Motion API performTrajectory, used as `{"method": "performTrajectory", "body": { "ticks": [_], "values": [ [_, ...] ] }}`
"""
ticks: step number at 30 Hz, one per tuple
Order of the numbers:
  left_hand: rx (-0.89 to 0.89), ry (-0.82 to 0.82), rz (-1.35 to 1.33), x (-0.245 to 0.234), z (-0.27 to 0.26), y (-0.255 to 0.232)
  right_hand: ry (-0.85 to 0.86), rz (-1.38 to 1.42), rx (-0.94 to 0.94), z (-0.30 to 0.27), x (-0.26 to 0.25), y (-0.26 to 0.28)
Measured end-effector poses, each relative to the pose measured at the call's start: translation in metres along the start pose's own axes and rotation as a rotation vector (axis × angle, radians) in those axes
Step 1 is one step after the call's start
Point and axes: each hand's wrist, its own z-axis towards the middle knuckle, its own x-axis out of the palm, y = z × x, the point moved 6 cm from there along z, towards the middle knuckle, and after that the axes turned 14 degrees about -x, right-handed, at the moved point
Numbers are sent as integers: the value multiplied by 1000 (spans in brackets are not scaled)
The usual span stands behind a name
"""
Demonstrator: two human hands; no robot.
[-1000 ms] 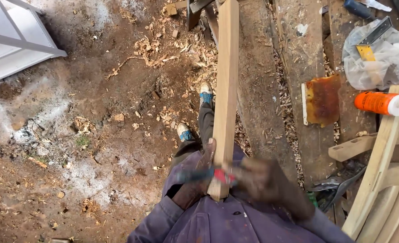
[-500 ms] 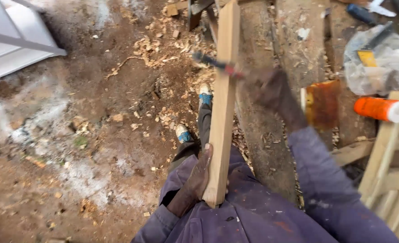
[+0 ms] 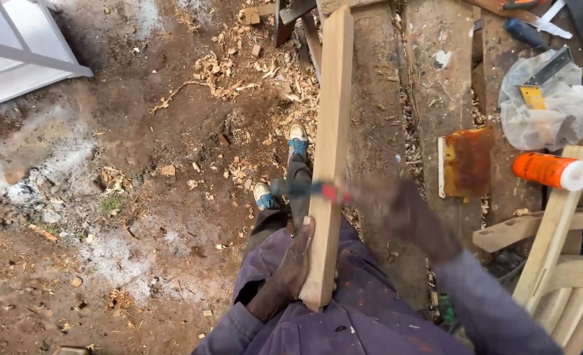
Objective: Smoothing a wooden board with a hand plane and then using a small hand tool to refine the surface or edges.
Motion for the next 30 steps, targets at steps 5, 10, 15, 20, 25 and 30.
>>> {"method": "performTrajectory", "body": {
  "ticks": [5,10,15,20,25,30],
  "values": [
    [66,-88,134,25,-33,-9,119,-11,385,57,-2,-174],
    [-144,-216,122,25,-44,-5,-66,-26,288,107,-5,-262],
    [-143,-82,124,-9,-7,-2,-125,59,229,109,-14,-173],
    [-71,-213,215,5,-26,-9,56,186,268,59,-7,-19],
    [-329,184,-57,-79,65,33,-20,184,138,-22,23,45],
    [-136,3,151,-26,9,2,-128,-24,2,34,5,-46]
  ]
}}
